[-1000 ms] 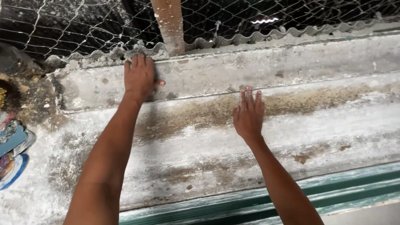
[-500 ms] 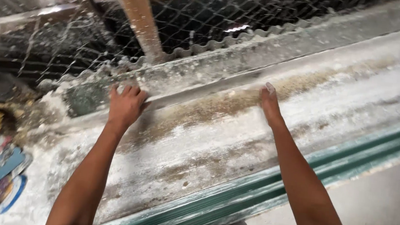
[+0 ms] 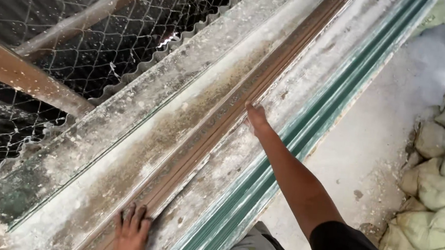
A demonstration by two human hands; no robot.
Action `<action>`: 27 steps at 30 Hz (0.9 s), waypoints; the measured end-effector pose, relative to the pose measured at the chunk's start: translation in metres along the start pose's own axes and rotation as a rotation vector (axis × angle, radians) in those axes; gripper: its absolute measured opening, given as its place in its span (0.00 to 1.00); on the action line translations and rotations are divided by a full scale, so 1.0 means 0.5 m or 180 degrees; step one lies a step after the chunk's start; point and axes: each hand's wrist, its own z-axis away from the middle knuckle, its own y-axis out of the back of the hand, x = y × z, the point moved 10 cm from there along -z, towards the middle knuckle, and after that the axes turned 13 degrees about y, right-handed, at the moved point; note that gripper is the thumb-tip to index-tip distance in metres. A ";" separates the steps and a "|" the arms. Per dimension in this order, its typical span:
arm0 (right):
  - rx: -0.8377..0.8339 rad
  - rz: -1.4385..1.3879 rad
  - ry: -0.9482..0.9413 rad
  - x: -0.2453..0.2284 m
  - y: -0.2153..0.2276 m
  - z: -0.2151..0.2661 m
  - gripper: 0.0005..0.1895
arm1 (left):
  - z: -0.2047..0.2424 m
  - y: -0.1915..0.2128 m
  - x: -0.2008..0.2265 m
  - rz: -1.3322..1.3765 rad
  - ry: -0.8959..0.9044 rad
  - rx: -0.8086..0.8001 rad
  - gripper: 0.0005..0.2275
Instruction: Selecting, placing, and cleaning gypsum/plaster moulding strips on a workbench.
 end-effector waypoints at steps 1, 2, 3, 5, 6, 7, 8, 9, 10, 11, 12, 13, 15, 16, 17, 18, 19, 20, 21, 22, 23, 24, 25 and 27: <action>0.0073 0.0102 -0.0124 0.015 0.003 0.034 0.43 | 0.021 0.002 -0.016 0.0114 -0.0037 0.0214 0.09; 0.0140 0.0205 -0.0239 0.024 0.003 0.062 0.44 | 0.039 0.005 -0.033 0.0229 -0.0068 0.0439 0.09; 0.0157 0.0205 -0.0247 0.053 0.012 0.091 0.44 | 0.066 -0.029 -0.069 0.0235 -0.0081 0.0427 0.09; -0.0362 -0.0240 -0.0463 0.118 -0.014 0.146 0.52 | 0.134 -0.043 -0.127 0.0404 -0.0406 0.1304 0.09; -0.0354 -0.0245 -0.0487 0.123 -0.020 0.183 0.52 | 0.173 -0.074 -0.159 0.0400 -0.0410 0.1279 0.09; -0.0411 -0.0281 -0.0606 0.131 -0.030 0.222 0.51 | 0.206 -0.108 -0.203 0.0416 -0.0222 0.1195 0.08; -0.0471 -0.0316 -0.0705 0.133 -0.040 0.253 0.50 | 0.232 -0.144 -0.244 0.0435 -0.0036 0.1128 0.09; -0.0465 -0.0320 -0.0710 0.133 -0.037 0.253 0.50 | 0.235 -0.149 -0.247 0.0434 -0.0042 0.1122 0.09; -0.0495 -0.0387 -0.0792 0.138 -0.040 0.257 0.50 | 0.238 -0.155 -0.259 0.0464 0.0088 0.1051 0.10; -0.0525 -0.0454 -0.0875 0.143 -0.044 0.262 0.50 | 0.241 -0.162 -0.271 0.0494 0.0218 0.0980 0.12; -0.0521 -0.0454 -0.0882 0.137 -0.042 0.259 0.50 | 0.236 -0.156 -0.259 0.0494 0.0218 0.0972 0.12; -0.0523 -0.0454 -0.0918 0.133 -0.040 0.257 0.49 | 0.233 -0.146 -0.245 0.0416 0.0189 0.1046 0.11; -0.0522 -0.0440 -0.0956 0.097 -0.035 0.255 0.48 | 0.212 -0.113 -0.201 0.0350 0.0167 0.1115 0.10; -0.0508 -0.0211 -0.1024 0.070 -0.033 0.255 0.45 | 0.193 -0.090 -0.174 0.0333 0.0181 0.1104 0.10; -0.0494 0.0019 -0.1092 0.043 -0.030 0.257 0.43 | 0.175 -0.067 -0.149 0.0317 0.0195 0.1093 0.11; -0.0502 0.0034 -0.1101 0.018 -0.021 0.256 0.43 | 0.161 -0.050 -0.121 0.0322 0.0213 0.1086 0.11; -0.0599 0.0334 -0.1101 -0.006 -0.011 0.256 0.40 | 0.141 -0.046 -0.111 0.0377 0.0519 0.0863 0.12; -0.0694 0.0636 -0.1093 -0.034 0.001 0.252 0.37 | 0.119 -0.043 -0.100 0.0438 0.0823 0.0645 0.16; -0.0700 0.0653 -0.1095 -0.024 0.015 0.243 0.37 | 0.093 0.004 -0.077 0.0447 0.0839 0.0643 0.16; -0.0857 0.0772 -0.1032 -0.018 0.018 0.229 0.35 | 0.061 0.035 -0.062 0.0265 0.0969 0.0390 0.24; -0.1014 0.0891 -0.0968 -0.013 0.022 0.216 0.35 | 0.031 0.067 -0.047 0.0085 0.1101 0.0136 0.32; -0.1033 0.0909 -0.0977 0.000 0.027 0.214 0.35 | 0.033 0.063 -0.051 0.0088 0.1128 0.0129 0.32; -0.1084 0.0892 -0.0997 0.014 0.028 0.212 0.35 | 0.035 0.054 -0.054 -0.0070 0.1158 0.0039 0.33; -0.1177 0.0882 -0.1027 0.031 0.025 0.216 0.37 | 0.048 0.042 -0.069 -0.0243 0.1228 -0.0055 0.35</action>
